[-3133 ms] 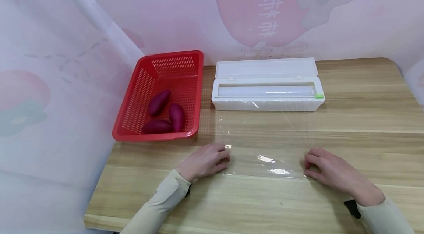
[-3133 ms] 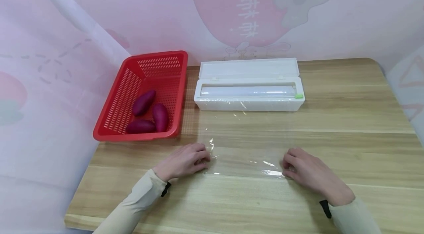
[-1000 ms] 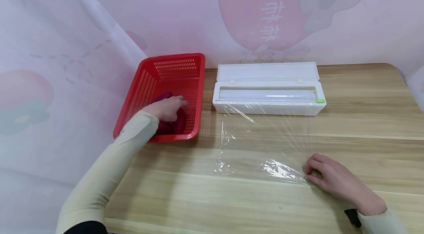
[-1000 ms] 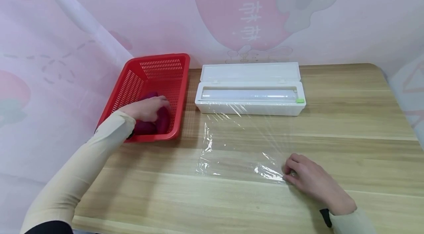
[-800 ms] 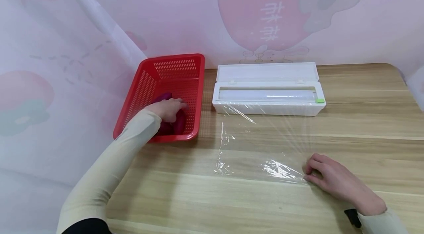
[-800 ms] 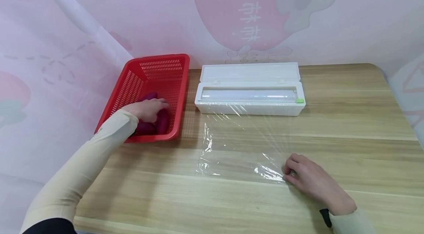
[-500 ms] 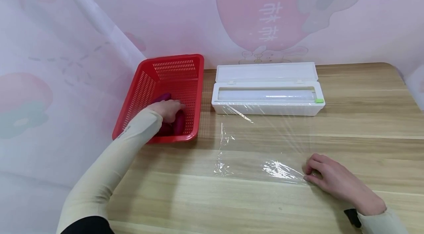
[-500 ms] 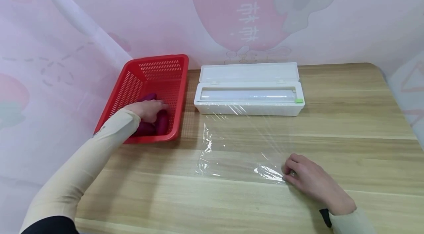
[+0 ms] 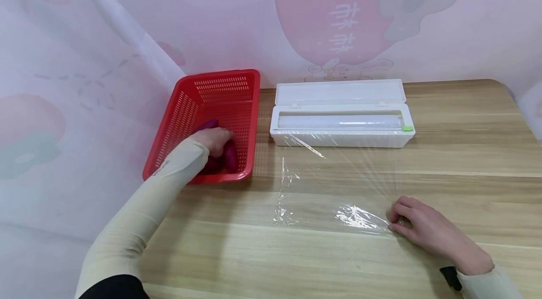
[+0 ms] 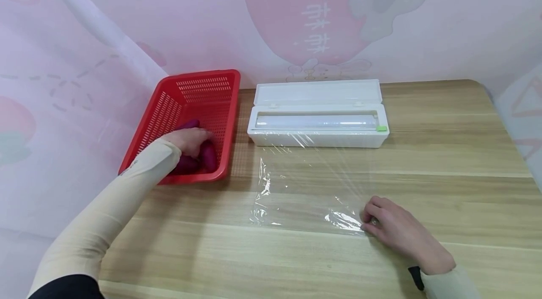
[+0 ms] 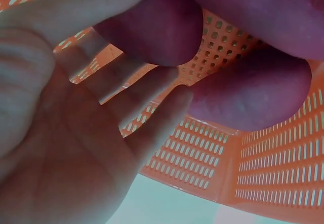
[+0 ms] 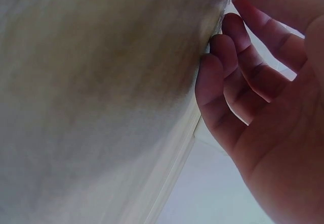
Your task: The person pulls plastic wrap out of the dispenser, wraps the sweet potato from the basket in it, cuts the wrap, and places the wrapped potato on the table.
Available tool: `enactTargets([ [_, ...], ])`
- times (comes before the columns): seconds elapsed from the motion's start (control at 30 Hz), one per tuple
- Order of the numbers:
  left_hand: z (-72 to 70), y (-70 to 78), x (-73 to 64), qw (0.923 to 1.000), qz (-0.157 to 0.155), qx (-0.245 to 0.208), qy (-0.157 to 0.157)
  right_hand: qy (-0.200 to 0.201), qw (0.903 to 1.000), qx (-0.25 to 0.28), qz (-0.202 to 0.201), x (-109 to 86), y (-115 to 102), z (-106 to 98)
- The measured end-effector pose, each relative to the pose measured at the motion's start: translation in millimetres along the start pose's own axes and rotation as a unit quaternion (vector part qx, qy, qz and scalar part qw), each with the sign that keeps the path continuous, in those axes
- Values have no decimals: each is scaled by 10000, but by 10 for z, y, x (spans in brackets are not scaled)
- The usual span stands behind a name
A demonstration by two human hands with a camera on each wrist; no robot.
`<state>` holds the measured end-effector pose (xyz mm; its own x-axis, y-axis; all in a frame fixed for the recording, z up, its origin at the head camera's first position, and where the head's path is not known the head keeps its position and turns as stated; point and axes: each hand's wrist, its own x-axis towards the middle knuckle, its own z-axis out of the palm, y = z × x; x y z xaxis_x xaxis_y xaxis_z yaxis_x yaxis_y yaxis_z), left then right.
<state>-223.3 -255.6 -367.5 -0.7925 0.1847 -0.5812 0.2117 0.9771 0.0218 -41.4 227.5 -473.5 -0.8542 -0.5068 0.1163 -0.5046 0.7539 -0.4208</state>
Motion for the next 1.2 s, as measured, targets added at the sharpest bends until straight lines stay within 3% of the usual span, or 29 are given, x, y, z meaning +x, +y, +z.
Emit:
enactTargets([
  [0.17, 1, -3, -47, 9980, -351, -521, -81, 46, 10000, -35, -46, -3, -1, -5],
  [0.27, -11, -9, -47, 9982, -373, -467, -67, 69, 9999, -51, -75, -5, 1, -1],
  [0.4, -22, -26, -8, 10000, -18, 89, -35, 72, 9999, -50, -102, -5, 7, 6],
  [0.5, -30, -30, 13, 9997, 131, 203, -105, 103, 9999, -50, -112, -4, 3, 1],
  [0.7, -58, -29, -32, 9996, 64, -151, -210, 83, 9999, -33, -111, -3, -2, 3],
  [0.93, -127, -56, -192, 9988, -297, -364, 149, 158, 9997, -40, -186, 8, -8, -6],
  [1.2, -237, -43, -353, 9979, -337, -208, 510, 121, 9997, 69, -189, -5, 1, -2],
])
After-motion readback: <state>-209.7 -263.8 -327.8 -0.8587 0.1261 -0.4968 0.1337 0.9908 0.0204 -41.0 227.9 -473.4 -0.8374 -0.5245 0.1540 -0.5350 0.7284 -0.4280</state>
